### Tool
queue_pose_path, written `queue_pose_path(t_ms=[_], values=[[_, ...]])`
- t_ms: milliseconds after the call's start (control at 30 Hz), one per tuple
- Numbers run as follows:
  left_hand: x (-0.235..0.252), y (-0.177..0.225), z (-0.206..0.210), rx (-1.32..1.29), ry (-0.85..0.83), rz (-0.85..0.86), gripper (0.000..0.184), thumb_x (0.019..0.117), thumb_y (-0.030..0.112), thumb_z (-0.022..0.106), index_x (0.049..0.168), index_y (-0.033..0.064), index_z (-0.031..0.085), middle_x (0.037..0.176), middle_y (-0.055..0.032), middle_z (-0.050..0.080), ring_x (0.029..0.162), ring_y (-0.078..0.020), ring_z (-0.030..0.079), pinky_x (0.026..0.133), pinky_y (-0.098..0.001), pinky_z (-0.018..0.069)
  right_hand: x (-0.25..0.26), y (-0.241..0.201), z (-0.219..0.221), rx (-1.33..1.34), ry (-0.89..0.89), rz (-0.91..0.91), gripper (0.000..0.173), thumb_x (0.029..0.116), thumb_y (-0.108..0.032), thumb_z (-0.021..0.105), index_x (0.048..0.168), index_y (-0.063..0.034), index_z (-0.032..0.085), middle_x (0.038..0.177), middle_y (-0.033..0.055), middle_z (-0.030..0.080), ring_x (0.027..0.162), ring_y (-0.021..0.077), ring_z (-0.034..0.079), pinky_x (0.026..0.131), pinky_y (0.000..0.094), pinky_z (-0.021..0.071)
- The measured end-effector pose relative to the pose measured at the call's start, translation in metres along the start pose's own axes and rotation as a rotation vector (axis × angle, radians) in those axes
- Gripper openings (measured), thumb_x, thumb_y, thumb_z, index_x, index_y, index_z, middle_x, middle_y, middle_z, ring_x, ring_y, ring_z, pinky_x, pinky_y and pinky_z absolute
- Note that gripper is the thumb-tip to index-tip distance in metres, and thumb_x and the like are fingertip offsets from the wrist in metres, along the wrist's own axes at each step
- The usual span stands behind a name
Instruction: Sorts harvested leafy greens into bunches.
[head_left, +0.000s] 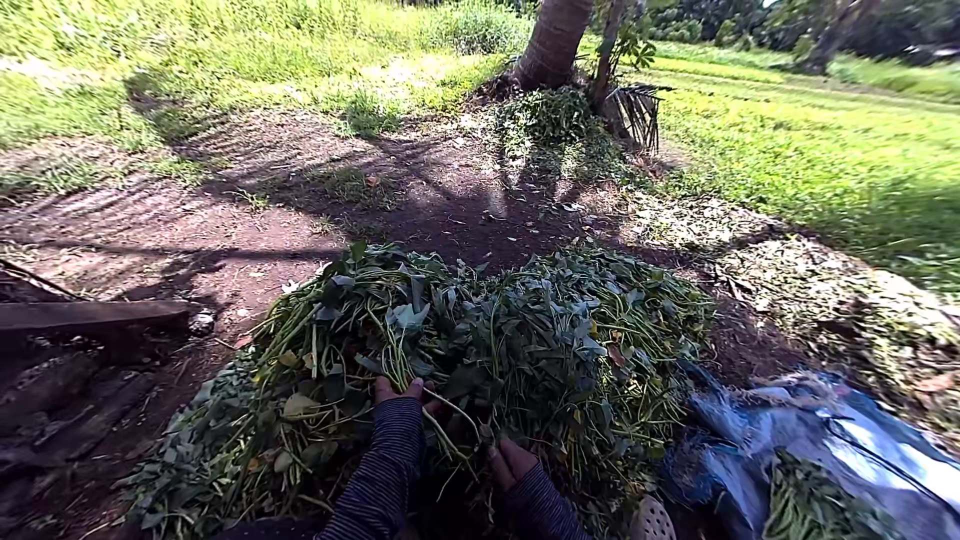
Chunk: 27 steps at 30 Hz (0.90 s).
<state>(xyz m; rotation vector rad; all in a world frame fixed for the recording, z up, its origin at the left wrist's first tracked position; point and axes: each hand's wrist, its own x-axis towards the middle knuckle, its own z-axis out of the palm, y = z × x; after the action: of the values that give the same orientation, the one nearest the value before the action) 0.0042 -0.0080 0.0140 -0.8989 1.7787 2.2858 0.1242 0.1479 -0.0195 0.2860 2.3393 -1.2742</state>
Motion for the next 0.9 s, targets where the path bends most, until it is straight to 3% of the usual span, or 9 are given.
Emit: queue_pose_path(t_ms=[100,200,267,367,433,600,767,867,900], values=[[0.0,-0.006,0.004,0.076,0.016,-0.012,0.061,0.1004,-0.006,0.058,0.152,0.0077,0.028,0.122,-0.0247,0.054,0.086,-0.0314,0.07,0.063,-0.0448,0.0612,0.002,0.001,0.02,-0.167,0.286,-0.391,0.038,0.0958,-0.029,0.069,0.107,0.0068,0.068,0.106,0.0232,0.068,0.094,0.0335,0.07,0.085,0.0463,0.0587],[0.005,-0.015,0.006,0.09,0.016,-0.012,0.065,0.1,-0.006,0.058,0.154,0.0099,0.025,0.122,-0.0257,0.055,0.085,-0.0328,0.071,0.062,-0.0466,0.0609,0.02,-0.01,0.034,-0.345,0.318,-0.524,0.05,0.0808,-0.025,0.082,0.121,0.0008,0.067,0.121,0.026,0.065,0.105,0.0402,0.069,0.087,0.051,0.0588],[0.006,-0.019,0.006,0.087,0.021,-0.016,0.07,0.0997,-0.006,0.058,0.157,0.0119,0.021,0.119,-0.0256,0.056,0.082,-0.0324,0.071,0.06,-0.0466,0.0604,0.03,-0.015,0.039,-0.376,0.287,-0.498,0.041,0.0863,-0.012,0.075,0.125,0.0016,0.068,0.122,0.0279,0.065,0.109,0.0436,0.067,0.09,0.0537,0.0567],[0.008,-0.016,0.005,0.096,0.051,-0.035,0.059,0.0996,-0.005,0.059,0.149,0.0081,0.03,0.113,-0.0241,0.058,0.078,-0.0311,0.071,0.056,-0.045,0.06,0.041,-0.004,0.045,-0.341,0.438,-0.627,0.017,0.0922,-0.008,0.067,0.102,0.0042,0.073,0.102,0.0253,0.071,0.095,0.0417,0.072,0.082,0.0522,0.0604],[0.009,-0.017,0.004,0.103,0.052,-0.051,0.053,0.0988,-0.005,0.059,0.144,0.006,0.034,0.106,-0.0235,0.06,0.072,-0.0302,0.071,0.054,-0.0441,0.0597,0.04,-0.002,0.041,-0.315,0.414,-0.59,0.018,0.0948,-0.01,0.064,0.099,0.0052,0.073,0.103,0.0249,0.072,0.098,0.0405,0.072,0.087,0.0509,0.0594],[-0.002,-0.012,0.004,0.147,-0.09,-0.09,0.042,0.1,-0.007,0.056,0.136,0.0023,0.037,0.109,-0.0242,0.058,0.076,-0.0332,0.072,0.058,-0.0456,0.0611,0.04,-0.015,0.019,-0.011,0.023,-0.209,0.031,0.1019,-0.013,0.06,0.12,0.0115,0.063,0.117,0.0263,0.067,0.112,0.0335,0.066,0.103,0.0451,0.05],[-0.002,-0.008,-0.001,0.362,-0.365,-0.067,0.04,0.1034,-0.003,0.053,0.139,0.0043,0.036,0.111,-0.0212,0.062,0.081,-0.0304,0.074,0.063,-0.0429,0.0633,0.03,-0.006,0.01,0.416,-0.125,-0.127,0.023,0.102,-0.004,0.05,0.118,0.0121,0.057,0.094,0.0145,0.065,0.08,0.0171,0.063,0.079,0.0374,0.0548],[0.0,-0.006,0.001,0.325,-0.316,-0.069,0.038,0.1037,-0.002,0.053,0.138,0.0051,0.037,0.109,-0.0218,0.063,0.076,-0.0307,0.074,0.061,-0.0431,0.0631,0.037,0.02,-0.007,0.667,0.116,-0.054,0.02,0.1042,-0.014,0.041,0.108,0.0021,0.052,0.073,0.0034,0.058,0.061,0.0138,0.061,0.063,0.0341,0.0567],[0.001,-0.004,0.001,0.287,-0.273,-0.07,0.038,0.1031,-0.003,0.054,0.137,0.0038,0.038,0.108,-0.0229,0.062,0.074,-0.0314,0.074,0.061,-0.0437,0.0636,0.042,0.027,-0.016,0.623,0.199,0.003,0.028,0.1095,-0.02,0.04,0.111,0.0038,0.053,0.075,0.0062,0.058,0.064,0.0168,0.062,0.066,0.0369,0.0577]])
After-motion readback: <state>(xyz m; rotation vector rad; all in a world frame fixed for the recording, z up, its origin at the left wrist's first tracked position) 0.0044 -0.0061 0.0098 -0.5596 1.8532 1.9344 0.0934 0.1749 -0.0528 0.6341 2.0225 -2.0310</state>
